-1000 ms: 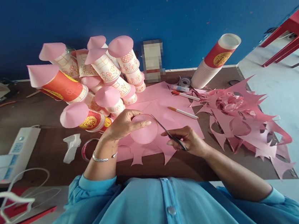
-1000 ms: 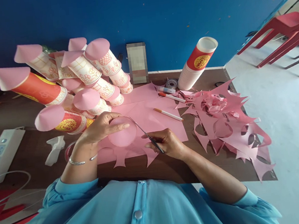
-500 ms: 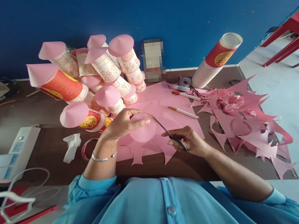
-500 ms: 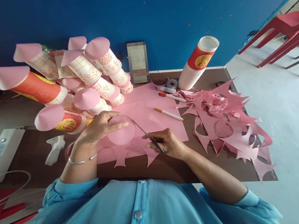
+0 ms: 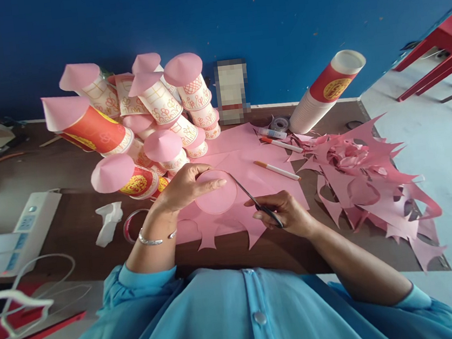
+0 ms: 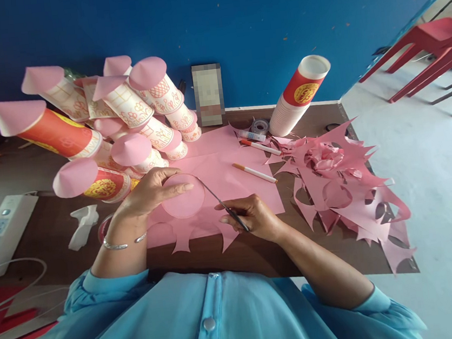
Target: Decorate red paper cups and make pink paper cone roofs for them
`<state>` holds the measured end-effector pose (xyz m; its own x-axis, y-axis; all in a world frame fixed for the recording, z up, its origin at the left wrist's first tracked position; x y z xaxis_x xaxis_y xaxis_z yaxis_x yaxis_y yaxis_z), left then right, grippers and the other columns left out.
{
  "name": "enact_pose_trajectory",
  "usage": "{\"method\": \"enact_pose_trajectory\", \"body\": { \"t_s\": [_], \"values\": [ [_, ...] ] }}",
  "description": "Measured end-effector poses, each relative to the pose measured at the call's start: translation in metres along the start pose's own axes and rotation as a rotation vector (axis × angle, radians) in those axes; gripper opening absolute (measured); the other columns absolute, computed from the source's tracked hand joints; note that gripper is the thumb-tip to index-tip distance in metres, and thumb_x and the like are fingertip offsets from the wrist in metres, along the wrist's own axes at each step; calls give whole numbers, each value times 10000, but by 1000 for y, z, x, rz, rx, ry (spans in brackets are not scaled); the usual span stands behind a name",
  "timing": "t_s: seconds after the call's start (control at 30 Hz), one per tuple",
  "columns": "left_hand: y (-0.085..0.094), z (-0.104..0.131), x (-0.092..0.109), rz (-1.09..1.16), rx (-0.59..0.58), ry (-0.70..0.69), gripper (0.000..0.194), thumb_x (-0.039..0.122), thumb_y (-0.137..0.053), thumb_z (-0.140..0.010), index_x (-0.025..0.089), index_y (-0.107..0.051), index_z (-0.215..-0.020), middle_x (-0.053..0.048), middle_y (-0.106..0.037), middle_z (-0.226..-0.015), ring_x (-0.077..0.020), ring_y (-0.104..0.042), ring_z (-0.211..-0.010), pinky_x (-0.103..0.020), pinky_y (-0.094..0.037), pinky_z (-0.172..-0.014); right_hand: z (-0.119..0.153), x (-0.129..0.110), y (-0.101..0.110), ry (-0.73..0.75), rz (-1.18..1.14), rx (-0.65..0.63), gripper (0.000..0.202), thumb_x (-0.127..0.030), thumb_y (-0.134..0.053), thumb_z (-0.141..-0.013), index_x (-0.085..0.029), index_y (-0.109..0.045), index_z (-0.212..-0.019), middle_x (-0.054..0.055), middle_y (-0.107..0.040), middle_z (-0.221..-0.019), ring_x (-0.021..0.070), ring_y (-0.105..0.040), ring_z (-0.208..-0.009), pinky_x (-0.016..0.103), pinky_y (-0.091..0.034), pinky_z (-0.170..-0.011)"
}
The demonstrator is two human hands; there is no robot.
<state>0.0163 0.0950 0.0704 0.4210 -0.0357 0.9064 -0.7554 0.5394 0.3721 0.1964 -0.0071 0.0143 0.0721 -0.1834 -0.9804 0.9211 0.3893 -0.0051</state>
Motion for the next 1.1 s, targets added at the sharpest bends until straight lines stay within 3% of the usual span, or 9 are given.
{"method": "enact_pose_trajectory", "body": {
  "t_s": [0.37, 0.57, 1.1],
  "values": [
    [6, 2, 0, 85, 110, 55, 380, 534, -824, -713, 161, -758, -740, -2, -609, -692, -133, -486, -702, -252, -381, -639, 0, -1, 0, 7, 25, 8, 575, -579, -754, -862, -68, -765, -1124, -70, -438, -532, 71, -381, -475, 228, -357, -477],
    [2, 0, 1, 34, 72, 31, 401, 536, -798, -731, 160, -688, -644, 22, -503, -623, -117, -417, -653, -249, -334, -595, -1, -3, -1, 10, 22, 9, 600, -601, -772, -843, -85, -770, -1152, -64, -469, -536, 75, -396, -486, 228, -389, -487],
    [1, 0, 0, 26, 50, 18, 383, 509, -781, -769, 158, -666, -671, 34, -455, -640, -112, -395, -652, -252, -313, -599, 1, -3, 0, 39, 33, 8, 543, -550, -741, -888, -64, -762, -1130, -61, -460, -532, 75, -402, -470, 227, -351, -475]
  ]
}}
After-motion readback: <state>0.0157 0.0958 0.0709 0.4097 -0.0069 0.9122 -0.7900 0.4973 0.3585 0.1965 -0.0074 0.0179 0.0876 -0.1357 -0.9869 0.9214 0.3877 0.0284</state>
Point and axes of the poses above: each hand's wrist, its own z-axis away from the middle knuckle, its own y-axis out of the back of the hand, x = y × z, the point moved 8 cm from there along -z, towards the middle knuckle
